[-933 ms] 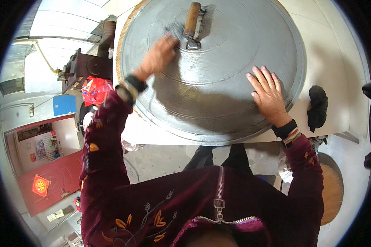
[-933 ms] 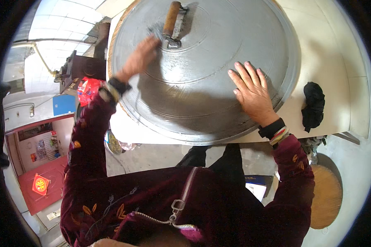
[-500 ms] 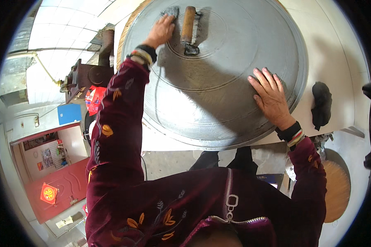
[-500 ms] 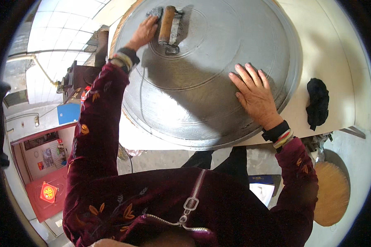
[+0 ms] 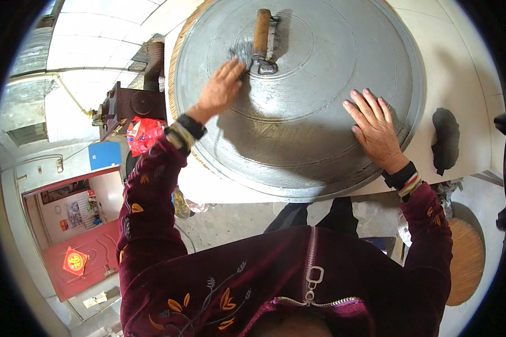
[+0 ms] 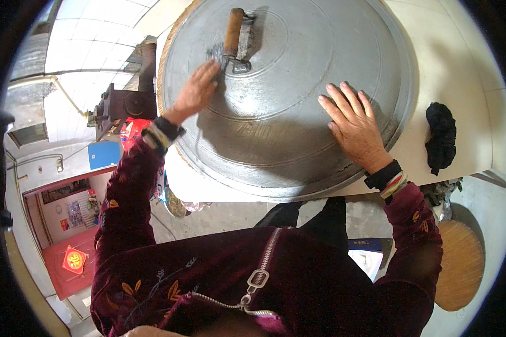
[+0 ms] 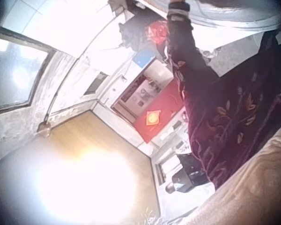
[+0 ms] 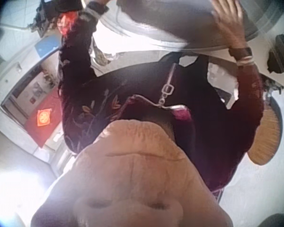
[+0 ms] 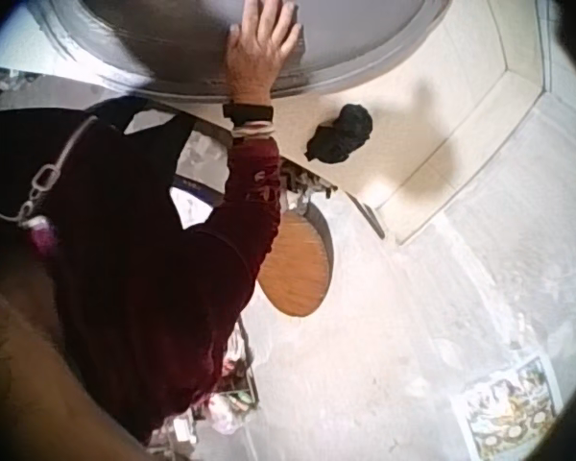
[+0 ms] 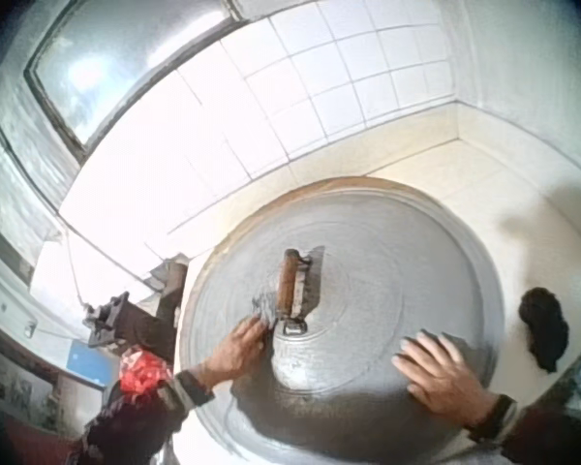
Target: The person scrubs the underside of a large metal lid with a steel wool pad, moving in circular and back-and-forth motions across the surface. The person uses both hands to hold and maneuver the pad while cleaning the lid.
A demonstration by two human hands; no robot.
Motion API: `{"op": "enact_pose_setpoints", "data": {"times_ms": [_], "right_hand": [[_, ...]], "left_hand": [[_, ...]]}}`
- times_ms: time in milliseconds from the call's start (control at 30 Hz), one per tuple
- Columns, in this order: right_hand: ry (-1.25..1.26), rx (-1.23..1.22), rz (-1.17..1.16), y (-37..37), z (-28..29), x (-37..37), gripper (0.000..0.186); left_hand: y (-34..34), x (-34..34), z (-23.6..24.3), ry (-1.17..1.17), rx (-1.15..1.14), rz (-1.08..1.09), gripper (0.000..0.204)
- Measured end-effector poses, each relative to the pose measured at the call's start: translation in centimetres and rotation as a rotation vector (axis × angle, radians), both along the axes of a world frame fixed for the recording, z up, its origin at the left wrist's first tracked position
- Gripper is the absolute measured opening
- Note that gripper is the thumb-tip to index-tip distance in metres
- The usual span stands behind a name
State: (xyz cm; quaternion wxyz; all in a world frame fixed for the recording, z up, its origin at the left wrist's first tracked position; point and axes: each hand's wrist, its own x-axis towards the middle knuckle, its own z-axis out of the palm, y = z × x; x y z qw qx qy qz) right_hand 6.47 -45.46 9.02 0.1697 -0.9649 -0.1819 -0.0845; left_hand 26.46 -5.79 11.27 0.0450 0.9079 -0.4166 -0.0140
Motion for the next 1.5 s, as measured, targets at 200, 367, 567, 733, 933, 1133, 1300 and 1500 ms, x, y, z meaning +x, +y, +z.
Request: {"op": "enact_pose_setpoints", "data": {"times_ms": [200, 367, 567, 733, 933, 1133, 1300, 1500], "right_hand": [[0.030, -0.005, -0.008, 0.0, 0.1, 0.0, 0.058], [0.035, 0.013, -0.004, -0.1, 0.1, 0.0, 0.058], [-0.027, 0.015, 0.008, -0.1, -0.3, -0.1, 0.050], [-0.011, 0.002, 0.006, -0.1, -0.1, -0.1, 0.052], [-0.048, -0.015, 0.012, -0.2, -0.4, -0.1, 0.051], [-0.078, -0.006, -0.003, -0.3, -1.4, -0.5, 0.052], [-0.100, 0.037, -0.003, -0.3, -1.8, -0.5, 0.055], [-0.086, 0.221, -0.077, 0.2, -1.9, -3.8, 0.055]], "left_hand": [[-3.8, 14.2, -1.8, -0.298, 0.201, -0.035, 0.041], [-2.9, 12.2, -2.5, -0.195, -0.113, -0.033, 0.041], [0.2, -5.4, 0.2, -0.031, -0.041, -0.051, 0.049], [-0.5, -1.0, -0.8, -0.084, -0.013, -0.048, 0.047], [-1.5, 9.9, -2.7, -0.319, 0.011, -0.032, 0.029], [-0.4, -5.5, -0.6, -0.091, -0.138, -0.143, 0.051], [-4.5, -14.4, 0.4, 0.036, 0.034, -0.101, 0.058], [-17.7, -7.7, 0.2, -0.119, -0.154, -0.290, 0.048]]}}
